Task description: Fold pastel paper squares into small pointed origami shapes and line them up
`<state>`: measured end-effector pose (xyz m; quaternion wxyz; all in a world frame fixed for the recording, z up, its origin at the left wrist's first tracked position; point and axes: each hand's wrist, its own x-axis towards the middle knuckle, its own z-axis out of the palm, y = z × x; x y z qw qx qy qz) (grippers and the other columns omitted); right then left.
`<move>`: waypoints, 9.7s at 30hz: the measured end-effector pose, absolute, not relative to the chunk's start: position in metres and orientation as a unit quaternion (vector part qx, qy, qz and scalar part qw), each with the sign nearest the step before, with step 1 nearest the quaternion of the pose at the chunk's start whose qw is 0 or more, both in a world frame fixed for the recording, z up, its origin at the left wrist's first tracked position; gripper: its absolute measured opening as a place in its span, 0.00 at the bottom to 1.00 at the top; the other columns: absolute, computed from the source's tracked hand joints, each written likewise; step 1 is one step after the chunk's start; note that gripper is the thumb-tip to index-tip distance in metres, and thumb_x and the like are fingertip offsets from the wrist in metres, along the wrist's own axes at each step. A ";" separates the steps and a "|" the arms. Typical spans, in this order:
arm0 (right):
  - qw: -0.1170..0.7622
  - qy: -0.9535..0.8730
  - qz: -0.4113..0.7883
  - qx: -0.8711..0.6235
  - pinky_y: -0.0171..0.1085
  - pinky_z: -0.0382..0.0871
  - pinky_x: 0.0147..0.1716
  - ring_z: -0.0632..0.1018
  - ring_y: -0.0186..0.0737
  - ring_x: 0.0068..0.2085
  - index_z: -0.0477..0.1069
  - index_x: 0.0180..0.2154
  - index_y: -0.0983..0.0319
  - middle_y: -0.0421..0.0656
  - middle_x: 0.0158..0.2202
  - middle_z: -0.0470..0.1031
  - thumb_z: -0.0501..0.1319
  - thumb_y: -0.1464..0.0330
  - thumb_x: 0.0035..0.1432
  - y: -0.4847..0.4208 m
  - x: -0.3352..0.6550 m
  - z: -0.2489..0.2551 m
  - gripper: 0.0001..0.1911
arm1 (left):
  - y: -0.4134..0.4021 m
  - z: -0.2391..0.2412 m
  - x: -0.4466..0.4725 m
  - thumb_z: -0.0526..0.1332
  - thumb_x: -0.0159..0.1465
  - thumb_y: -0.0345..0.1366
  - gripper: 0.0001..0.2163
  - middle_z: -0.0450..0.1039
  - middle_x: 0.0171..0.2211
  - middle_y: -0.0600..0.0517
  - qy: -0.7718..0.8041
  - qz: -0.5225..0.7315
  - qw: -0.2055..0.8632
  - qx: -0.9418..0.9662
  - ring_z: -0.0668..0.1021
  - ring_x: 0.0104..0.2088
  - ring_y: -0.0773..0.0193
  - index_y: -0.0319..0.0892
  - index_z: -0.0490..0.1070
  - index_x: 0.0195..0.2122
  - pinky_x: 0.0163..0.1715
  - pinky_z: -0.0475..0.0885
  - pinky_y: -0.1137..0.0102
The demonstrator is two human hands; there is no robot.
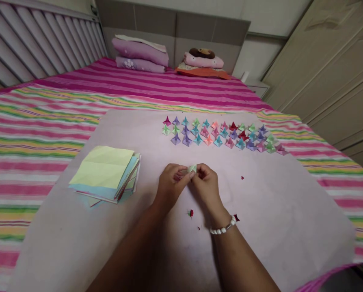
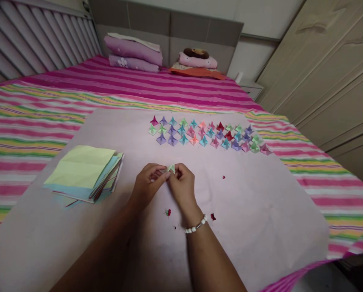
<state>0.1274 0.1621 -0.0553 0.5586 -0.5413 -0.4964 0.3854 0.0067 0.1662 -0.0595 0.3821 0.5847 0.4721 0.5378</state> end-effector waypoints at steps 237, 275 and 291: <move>0.618 -0.217 0.619 -0.435 0.30 0.68 0.24 0.73 0.30 0.23 0.74 0.25 0.62 0.37 0.21 0.74 0.72 0.70 0.38 0.168 0.136 -0.046 0.09 | 0.172 -0.059 -0.004 0.63 0.56 0.29 0.05 0.72 0.41 0.48 0.431 0.532 0.286 0.670 0.74 0.44 0.62 0.43 0.75 0.33 0.40 0.70 0.69; 0.516 -0.622 0.252 -0.532 0.36 0.62 0.25 0.69 0.35 0.26 0.71 0.27 0.60 0.41 0.29 0.69 0.59 0.72 0.50 0.169 0.126 -0.061 0.04 | 0.179 -0.073 -0.005 0.57 0.60 0.29 0.06 0.75 0.34 0.49 0.449 0.500 0.245 0.699 0.76 0.39 0.62 0.43 0.73 0.32 0.42 0.71 0.66; 0.522 -0.605 0.260 -0.542 0.34 0.62 0.26 0.68 0.34 0.26 0.70 0.22 0.61 0.38 0.25 0.66 0.59 0.73 0.47 0.168 0.125 -0.059 0.05 | 0.181 -0.082 -0.004 0.54 0.61 0.27 0.06 0.75 0.36 0.49 0.443 0.487 0.194 0.727 0.76 0.40 0.62 0.42 0.70 0.34 0.42 0.72 0.66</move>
